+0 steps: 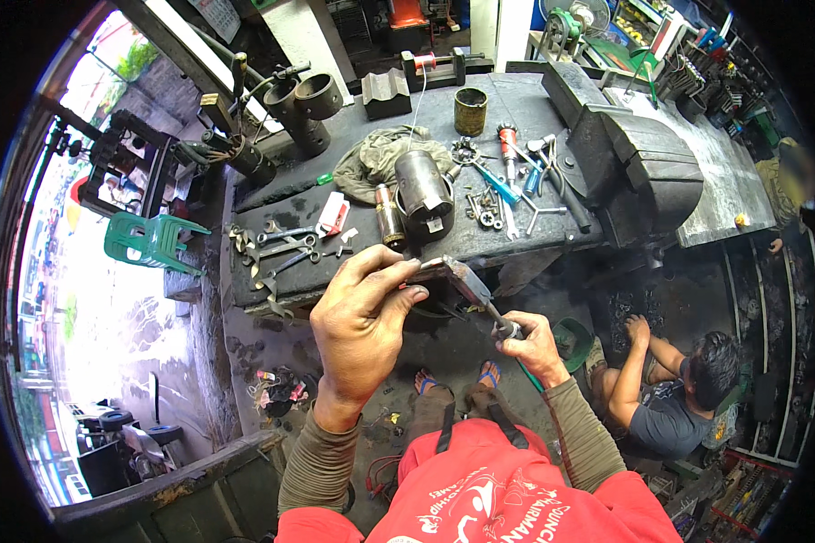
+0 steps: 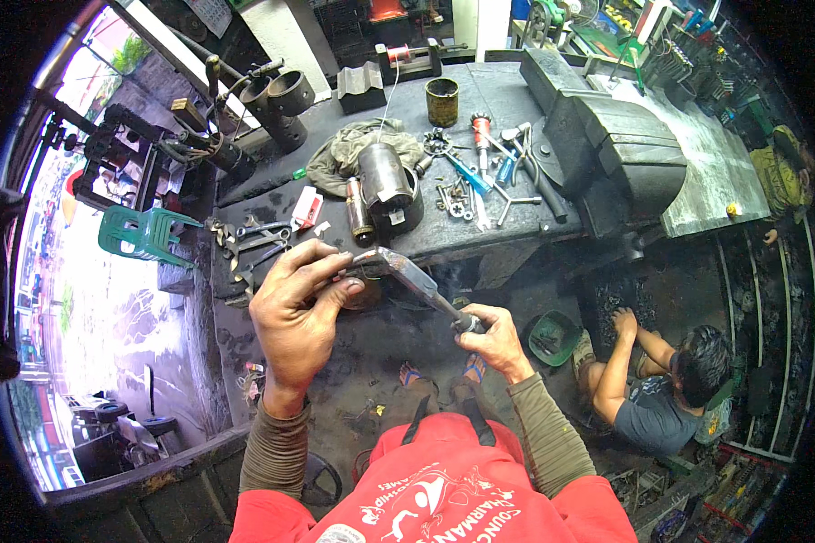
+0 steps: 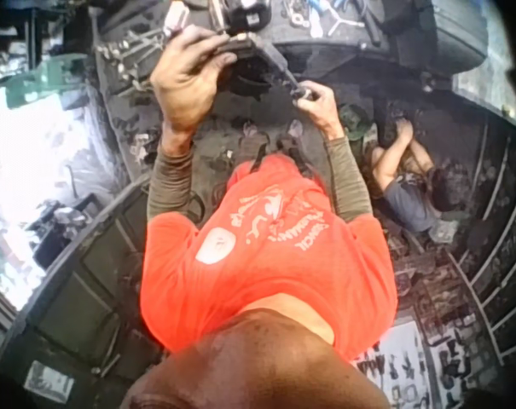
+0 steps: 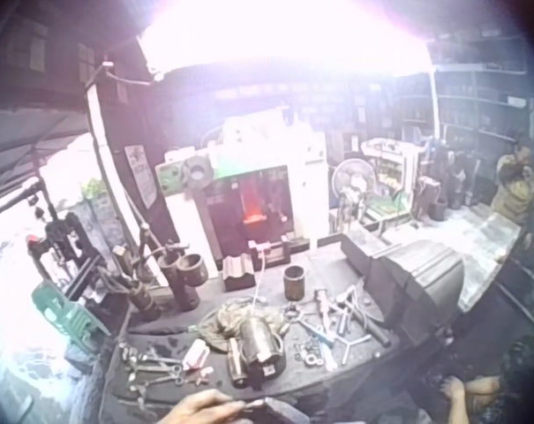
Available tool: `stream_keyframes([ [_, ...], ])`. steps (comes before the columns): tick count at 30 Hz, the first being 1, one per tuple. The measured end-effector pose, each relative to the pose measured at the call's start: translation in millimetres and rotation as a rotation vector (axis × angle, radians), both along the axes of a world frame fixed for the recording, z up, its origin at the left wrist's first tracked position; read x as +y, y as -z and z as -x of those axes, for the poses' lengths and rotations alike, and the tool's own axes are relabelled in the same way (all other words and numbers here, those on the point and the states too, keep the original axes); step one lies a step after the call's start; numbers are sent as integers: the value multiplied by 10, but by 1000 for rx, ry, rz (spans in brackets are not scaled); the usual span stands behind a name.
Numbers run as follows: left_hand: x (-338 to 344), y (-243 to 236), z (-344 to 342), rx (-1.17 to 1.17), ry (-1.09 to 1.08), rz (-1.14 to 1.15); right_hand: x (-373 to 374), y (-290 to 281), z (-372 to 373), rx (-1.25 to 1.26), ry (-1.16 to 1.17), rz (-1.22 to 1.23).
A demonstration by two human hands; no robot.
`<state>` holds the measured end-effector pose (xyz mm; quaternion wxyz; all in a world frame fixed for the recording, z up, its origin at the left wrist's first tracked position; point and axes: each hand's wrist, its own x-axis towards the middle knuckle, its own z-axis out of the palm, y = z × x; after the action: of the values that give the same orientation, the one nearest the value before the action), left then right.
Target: The person holds a metal cylinder and a small metal piece, then uses a blowtorch to heat the metal piece and weld it to the cylinder. The person repeatedly heats and adjusts the piece, producing smoke, and continues to manipulate the assembly on the workbench.
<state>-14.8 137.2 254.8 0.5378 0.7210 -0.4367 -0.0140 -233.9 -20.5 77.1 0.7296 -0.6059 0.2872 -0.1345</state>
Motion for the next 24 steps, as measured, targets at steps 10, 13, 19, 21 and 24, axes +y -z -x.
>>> stream_keyframes([
  [10,0,55,-55,-77,8,-16,-17,-1,-43,-9,-24,73],
  [13,0,72,-59,-80,12,-18,-15,-8,-48,3,-33,86],
  [19,-10,79,-51,-29,7,-20,-21,-34,-41,1,-36,93],
  [21,-14,74,-40,-11,-3,-8,-19,-41,-34,3,-34,105],
  [24,-18,67,-38,-6,1,-5,-26,-43,-18,8,-18,99],
])
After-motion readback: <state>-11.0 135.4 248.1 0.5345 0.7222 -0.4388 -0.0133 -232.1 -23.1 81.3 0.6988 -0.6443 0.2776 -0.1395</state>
